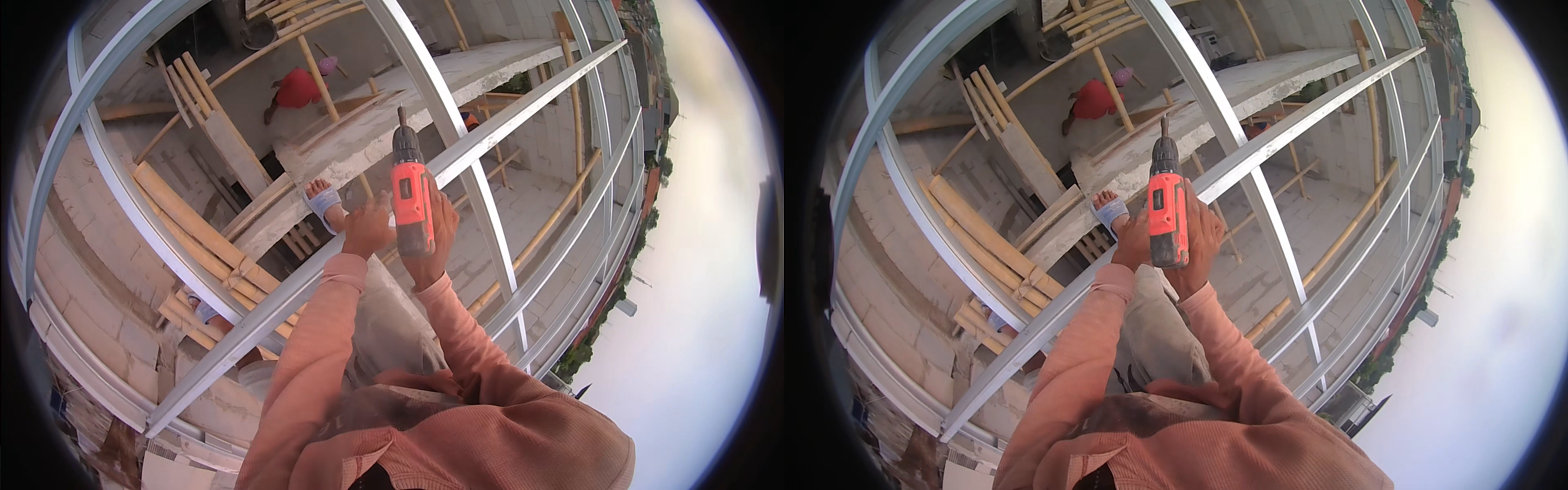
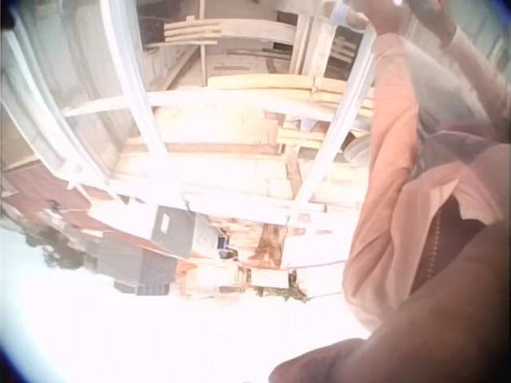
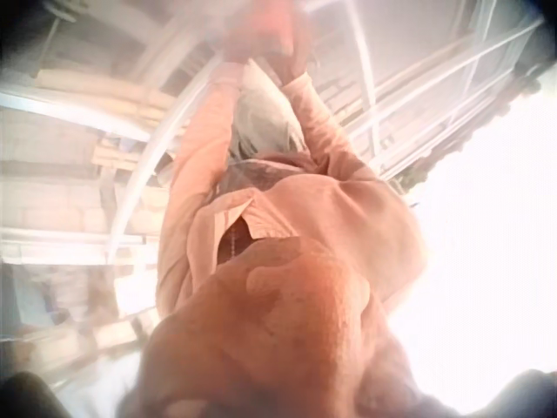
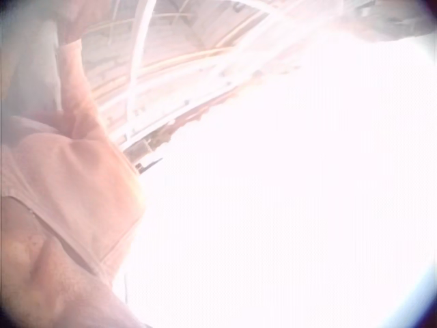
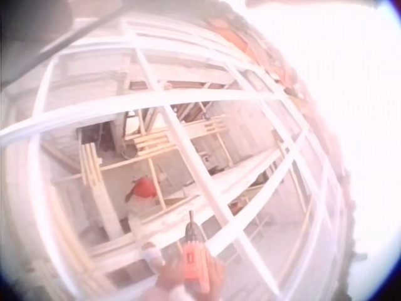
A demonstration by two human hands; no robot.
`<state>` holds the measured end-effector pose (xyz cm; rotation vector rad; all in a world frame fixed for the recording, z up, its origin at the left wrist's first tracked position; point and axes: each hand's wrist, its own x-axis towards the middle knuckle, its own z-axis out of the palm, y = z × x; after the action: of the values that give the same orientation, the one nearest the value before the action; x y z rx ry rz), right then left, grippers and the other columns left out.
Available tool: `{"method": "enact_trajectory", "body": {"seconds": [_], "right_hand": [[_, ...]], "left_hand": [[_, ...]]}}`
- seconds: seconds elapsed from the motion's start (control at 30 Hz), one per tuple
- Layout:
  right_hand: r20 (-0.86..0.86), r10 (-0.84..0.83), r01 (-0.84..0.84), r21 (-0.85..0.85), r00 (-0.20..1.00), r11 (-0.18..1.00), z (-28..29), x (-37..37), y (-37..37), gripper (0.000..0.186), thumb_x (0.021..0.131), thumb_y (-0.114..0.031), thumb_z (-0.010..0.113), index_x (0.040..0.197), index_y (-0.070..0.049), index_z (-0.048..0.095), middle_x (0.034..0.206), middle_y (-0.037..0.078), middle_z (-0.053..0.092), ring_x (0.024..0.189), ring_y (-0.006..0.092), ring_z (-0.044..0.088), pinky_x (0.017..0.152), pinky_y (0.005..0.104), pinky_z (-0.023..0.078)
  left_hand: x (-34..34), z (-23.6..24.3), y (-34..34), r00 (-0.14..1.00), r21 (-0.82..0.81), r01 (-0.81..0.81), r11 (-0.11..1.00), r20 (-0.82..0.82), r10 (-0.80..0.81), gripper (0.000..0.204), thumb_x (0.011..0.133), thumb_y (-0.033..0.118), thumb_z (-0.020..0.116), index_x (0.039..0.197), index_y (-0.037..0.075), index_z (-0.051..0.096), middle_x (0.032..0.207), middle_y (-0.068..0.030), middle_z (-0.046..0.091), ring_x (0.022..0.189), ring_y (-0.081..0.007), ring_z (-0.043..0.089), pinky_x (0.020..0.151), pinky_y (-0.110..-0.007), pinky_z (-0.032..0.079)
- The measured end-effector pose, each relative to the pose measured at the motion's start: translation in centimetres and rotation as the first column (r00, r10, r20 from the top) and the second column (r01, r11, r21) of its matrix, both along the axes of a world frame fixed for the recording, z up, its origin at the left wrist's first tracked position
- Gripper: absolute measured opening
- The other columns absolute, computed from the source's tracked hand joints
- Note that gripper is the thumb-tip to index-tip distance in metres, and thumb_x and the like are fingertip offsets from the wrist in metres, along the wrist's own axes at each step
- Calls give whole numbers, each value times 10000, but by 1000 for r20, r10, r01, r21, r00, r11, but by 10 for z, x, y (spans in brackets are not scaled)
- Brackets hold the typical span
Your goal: The person positions a metal beam onto a roof frame structure and fastens it in place using a power drill.
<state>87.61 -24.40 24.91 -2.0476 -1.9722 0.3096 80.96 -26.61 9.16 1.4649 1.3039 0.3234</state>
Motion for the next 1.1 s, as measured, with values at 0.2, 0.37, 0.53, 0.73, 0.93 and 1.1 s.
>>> {"method": "enact_trajectory", "body": {"seconds": [0.2, 0.37, 0.53, 0.73, 0.93, 1.1], "right_hand": [[-6, -80, 80, -30, 997, 996, 1, 27, -10, 525, 898, -202, 768, 1365, -37, 591, 1316, 148, 655, 1165, 334, 619, 990, 436, 440], [-15, -72, 72, -39, 997, 997, 0, 30, -12, 516, 908, -207, 773, 1363, -46, 592, 1271, 146, 665, 1131, 346, 629, 958, 453, 457], [-182, -31, 14, -94, 983, 995, -25, 21, -12, 636, 855, -224, 717, 1422, -2, 533, 1220, 177, 642, 1091, 359, 608, 944, 436, 445], [-305, 117, -135, -38, 945, 990, -10, 5, 16, 331, 968, -258, 766, 1133, 2, 644, 927, 62, 618, 825, 194, 584, 747, 367, 498], [-406, 304, -478, -447, 862, 756, -3, 14, 43, 308, 943, -213, 783, 1165, -46, 650, 939, 33, 607, 788, 141, 543, 723, 298, 423], [-606, 671, -896, -385, 427, 222, 8, -79, 61, 313, 919, -137, 795, 1192, -41, 677, 920, 45, 690, 818, 172, 664, 756, 322, 539]], "left_hand": [[-3, 6, 12, 967, -45, 238, 970, -78, -241, 819, 753, 194, 664, 1501, -51, 442, 1262, -242, 611, 1138, -428, 647, 935, -520, 547], [1, -7, 6, 956, 35, 292, 956, 5, -293, 824, 745, 191, 658, 1506, -42, 445, 1223, -231, 613, 1136, -422, 643, 919, -509, 551], [-10, -24, 2, 971, 81, 238, 968, -11, -238, 818, 776, 332, 713, 1475, -35, 497, 1176, -206, 636, 1133, -389, 651, 897, -499, 553], [-8, 17, -18, 962, 460, -98, 882, -183, 202, 838, 843, 635, 670, 1360, -21, 598, 1217, -157, 625, 1219, -308, 553, 1052, -440, 430], [-80, 108, -131, 578, 68, -816, 574, 91, 811, 427, 999, 299, 643, 1301, 1, 594, 1196, -176, 619, 1179, -332, 587, 1038, -427, 466], [-181, 105, -270, -659, -239, -671, -702, -241, 712, 781, 1032, 612, 513, 1464, -33, 436, 1259, -127, 548, 1136, -219, 575, 1018, -336, 458]]}}
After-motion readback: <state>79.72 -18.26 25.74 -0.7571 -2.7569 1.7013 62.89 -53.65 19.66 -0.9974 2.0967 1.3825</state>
